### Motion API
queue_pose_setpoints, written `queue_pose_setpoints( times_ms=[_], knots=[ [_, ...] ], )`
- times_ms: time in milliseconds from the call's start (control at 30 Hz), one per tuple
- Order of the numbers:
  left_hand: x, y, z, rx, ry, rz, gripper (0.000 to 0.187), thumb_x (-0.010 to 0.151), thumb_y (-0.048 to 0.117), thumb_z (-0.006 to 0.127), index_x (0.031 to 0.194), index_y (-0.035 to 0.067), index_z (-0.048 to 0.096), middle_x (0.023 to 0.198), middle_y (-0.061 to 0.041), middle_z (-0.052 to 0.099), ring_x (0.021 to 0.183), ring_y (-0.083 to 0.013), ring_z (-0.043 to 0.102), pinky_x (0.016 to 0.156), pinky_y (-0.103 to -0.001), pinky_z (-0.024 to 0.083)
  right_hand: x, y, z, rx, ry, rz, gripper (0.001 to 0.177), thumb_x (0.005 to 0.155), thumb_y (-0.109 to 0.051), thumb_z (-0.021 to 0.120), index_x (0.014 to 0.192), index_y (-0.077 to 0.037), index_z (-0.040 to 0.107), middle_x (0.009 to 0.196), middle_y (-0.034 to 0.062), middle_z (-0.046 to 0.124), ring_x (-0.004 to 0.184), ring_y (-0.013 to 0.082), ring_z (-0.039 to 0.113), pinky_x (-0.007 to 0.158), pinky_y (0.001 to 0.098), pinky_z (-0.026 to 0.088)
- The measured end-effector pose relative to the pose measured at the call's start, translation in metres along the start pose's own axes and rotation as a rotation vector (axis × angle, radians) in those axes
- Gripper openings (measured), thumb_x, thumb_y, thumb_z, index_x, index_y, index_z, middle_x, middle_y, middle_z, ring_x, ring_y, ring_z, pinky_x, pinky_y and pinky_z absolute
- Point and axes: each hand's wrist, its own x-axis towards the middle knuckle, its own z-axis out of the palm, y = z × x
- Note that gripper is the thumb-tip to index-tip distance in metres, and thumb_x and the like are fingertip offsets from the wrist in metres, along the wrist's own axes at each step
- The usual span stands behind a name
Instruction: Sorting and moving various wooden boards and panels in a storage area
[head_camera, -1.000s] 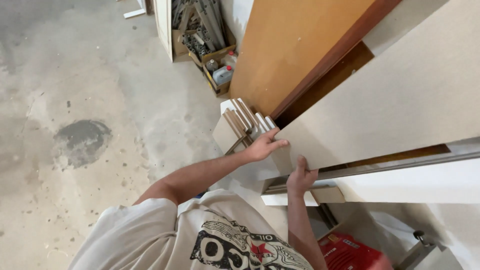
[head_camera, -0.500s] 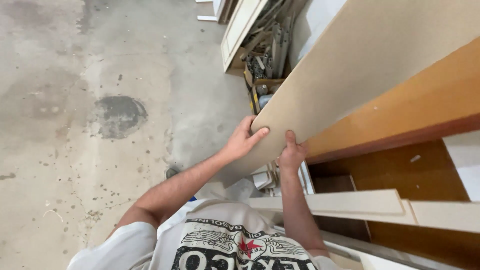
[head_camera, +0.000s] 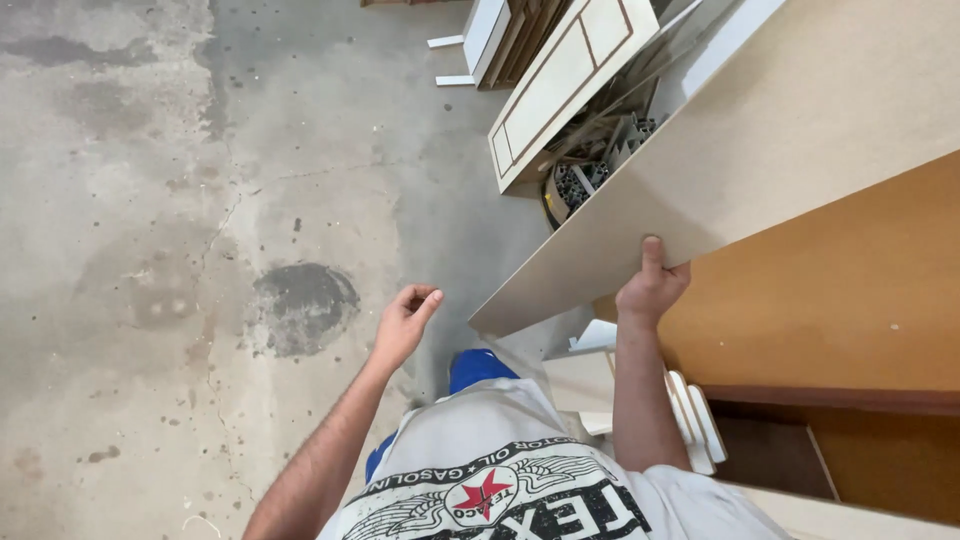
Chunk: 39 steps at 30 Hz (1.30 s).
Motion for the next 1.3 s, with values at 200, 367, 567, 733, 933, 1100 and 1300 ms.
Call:
queue_pose_setpoints(
  times_ms=[200, 367, 567, 733, 933, 1100, 1300],
  knots=[
    [0.139, 0.019, -0.079, 0.068, -0.009, -0.002, 0.034, 0.095, 0.046, 0.076, 0.113, 0.018, 0.078, 0.099, -0.009, 0.080, 0.096, -0.0227, 0.075, 0.084, -0.038, 0.059, 0.044, 0.099, 0.118, -0.053, 0.031, -0.083, 0.019, 0.094, -0.013, 0.079, 0.108, -0.005, 0.069, 0.090, 0.0094, 0.071, 0.082, 0.0138, 0.067, 0.080, 0.0390, 0.059],
    [0.292, 0.050, -0.163, 0.131, 0.045, 0.024, 0.039, 0.096, 0.044, 0.075, 0.113, 0.009, 0.077, 0.101, -0.018, 0.078, 0.101, -0.0332, 0.073, 0.088, -0.046, 0.055, 0.089, 0.130, 0.264, -0.067, 0.014, -0.117, 0.022, 0.095, -0.011, 0.079, 0.114, -0.005, 0.068, 0.096, 0.0074, 0.068, 0.089, 0.0116, 0.062, 0.087, 0.0371, 0.057],
    [0.423, 0.091, -0.267, 0.121, 0.142, -0.038, 0.031, 0.100, 0.043, 0.072, 0.107, 0.013, 0.078, 0.092, -0.010, 0.078, 0.086, -0.0225, 0.069, 0.081, -0.040, 0.054, 0.156, 0.185, 0.436, -0.043, -0.002, -0.075, 0.024, 0.094, -0.011, 0.080, 0.112, -0.001, 0.067, 0.096, 0.0101, 0.070, 0.091, 0.0126, 0.062, 0.086, 0.0395, 0.056],
    [0.540, 0.108, -0.352, 0.014, 0.158, -0.123, 0.031, 0.102, 0.036, 0.070, 0.114, 0.009, 0.077, 0.099, -0.016, 0.078, 0.099, -0.0251, 0.070, 0.092, -0.041, 0.053, 0.195, 0.242, 0.580, 0.013, -0.012, -0.039, 0.026, 0.093, -0.008, 0.079, 0.115, -0.002, 0.066, 0.098, 0.0078, 0.070, 0.090, 0.0115, 0.063, 0.086, 0.0351, 0.056],
    [0.723, 0.110, -0.473, -0.019, 0.179, -0.065, 0.029, 0.103, 0.029, 0.069, 0.114, 0.003, 0.075, 0.100, -0.020, 0.077, 0.101, -0.0268, 0.069, 0.094, -0.042, 0.052, 0.229, 0.339, 0.772, 0.068, 0.026, -0.070, 0.030, 0.092, -0.002, 0.081, 0.119, -0.004, 0.068, 0.102, 0.0100, 0.072, 0.090, 0.0121, 0.065, 0.084, 0.0338, 0.059],
    [0.855, 0.188, -0.570, 0.035, 0.167, -0.087, 0.028, 0.100, 0.031, 0.072, 0.113, 0.007, 0.077, 0.098, -0.017, 0.078, 0.101, -0.0264, 0.070, 0.093, -0.043, 0.052, 0.260, 0.364, 0.934, 0.078, 0.057, -0.070, 0.028, 0.094, -0.002, 0.079, 0.119, -0.003, 0.068, 0.104, 0.0088, 0.072, 0.093, 0.0108, 0.064, 0.087, 0.0336, 0.058],
    [1.043, 0.253, -0.646, 0.177, 0.096, -0.037, 0.026, 0.098, 0.038, 0.075, 0.109, 0.015, 0.078, 0.096, -0.007, 0.078, 0.095, -0.0203, 0.070, 0.088, -0.039, 0.053, 0.295, 0.399, 1.116, 0.160, 0.061, -0.059, 0.022, 0.094, -0.005, 0.077, 0.114, -0.002, 0.066, 0.095, 0.0063, 0.068, 0.085, 0.0105, 0.059, 0.083, 0.0358, 0.058]
  ],
)
